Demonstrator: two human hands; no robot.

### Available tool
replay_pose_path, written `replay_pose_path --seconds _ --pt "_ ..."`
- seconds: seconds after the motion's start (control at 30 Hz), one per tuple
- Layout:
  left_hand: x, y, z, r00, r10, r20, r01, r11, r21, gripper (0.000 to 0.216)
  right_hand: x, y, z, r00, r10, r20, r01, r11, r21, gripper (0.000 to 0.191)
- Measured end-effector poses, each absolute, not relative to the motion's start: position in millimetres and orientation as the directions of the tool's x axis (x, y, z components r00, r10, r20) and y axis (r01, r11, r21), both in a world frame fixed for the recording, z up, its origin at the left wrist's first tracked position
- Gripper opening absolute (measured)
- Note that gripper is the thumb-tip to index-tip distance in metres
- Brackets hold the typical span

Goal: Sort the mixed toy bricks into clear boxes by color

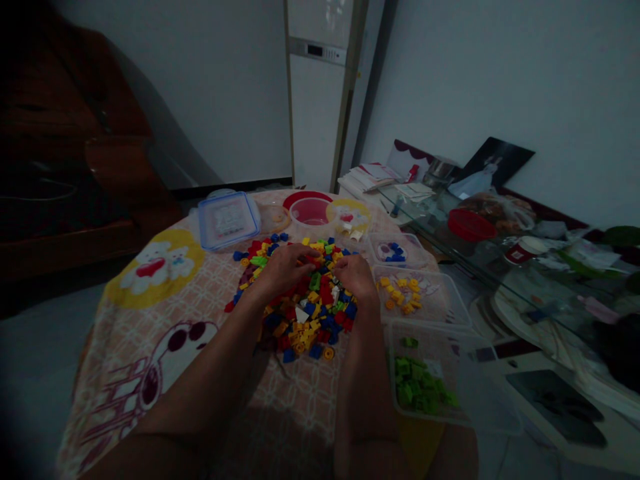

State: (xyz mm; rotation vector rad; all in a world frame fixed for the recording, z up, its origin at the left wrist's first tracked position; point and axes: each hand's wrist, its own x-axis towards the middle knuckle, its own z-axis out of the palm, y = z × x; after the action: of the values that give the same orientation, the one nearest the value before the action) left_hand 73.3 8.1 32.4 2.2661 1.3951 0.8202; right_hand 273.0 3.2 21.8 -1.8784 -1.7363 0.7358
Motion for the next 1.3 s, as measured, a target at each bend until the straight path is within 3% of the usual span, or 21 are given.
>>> replay_pose_path --seconds 0.3,0.4,0.57,0.83,1.03,1.17,1.3 --pt "74 10 32 0.343 0.896 0.283 0.701 -0.444 0.558 0.030 270 2 24 -0.006 0.998 -0.067 0.908 -0.023 -0.419 0.014" --pt "74 9 33 0.344 0.896 0.281 0.699 -0.444 0.560 0.030 270 2 24 -0.002 0.997 -0.072 0.914 -0.027 -0.404 0.010" --pt "74 7 35 0.337 0.898 0.285 0.701 -0.441 0.561 0.029 273 1 24 0.016 0.996 -0.083 0.855 -0.057 -0.515 0.008" --pt "72 9 31 0.345 0.889 0.302 0.689 -0.458 0.562 0.028 275 2 25 0.083 0.996 0.036 0.727 -0.036 -0.686 0.015" --pt "73 8 33 0.343 0.898 0.276 0.702 -0.440 0.560 0.027 273 5 20 0.217 0.976 -0.030 0.506 -0.138 -0.852 0.021" --pt "74 6 37 0.348 0.898 0.270 0.703 -0.440 0.559 0.025 272 16 14 0.416 0.896 0.155 0.315 0.017 -0.949 0.037" --pt "74 6 35 0.343 0.899 0.271 0.699 -0.437 0.566 0.024 278 23 11 0.457 0.826 0.330 0.332 0.186 -0.925 0.053"
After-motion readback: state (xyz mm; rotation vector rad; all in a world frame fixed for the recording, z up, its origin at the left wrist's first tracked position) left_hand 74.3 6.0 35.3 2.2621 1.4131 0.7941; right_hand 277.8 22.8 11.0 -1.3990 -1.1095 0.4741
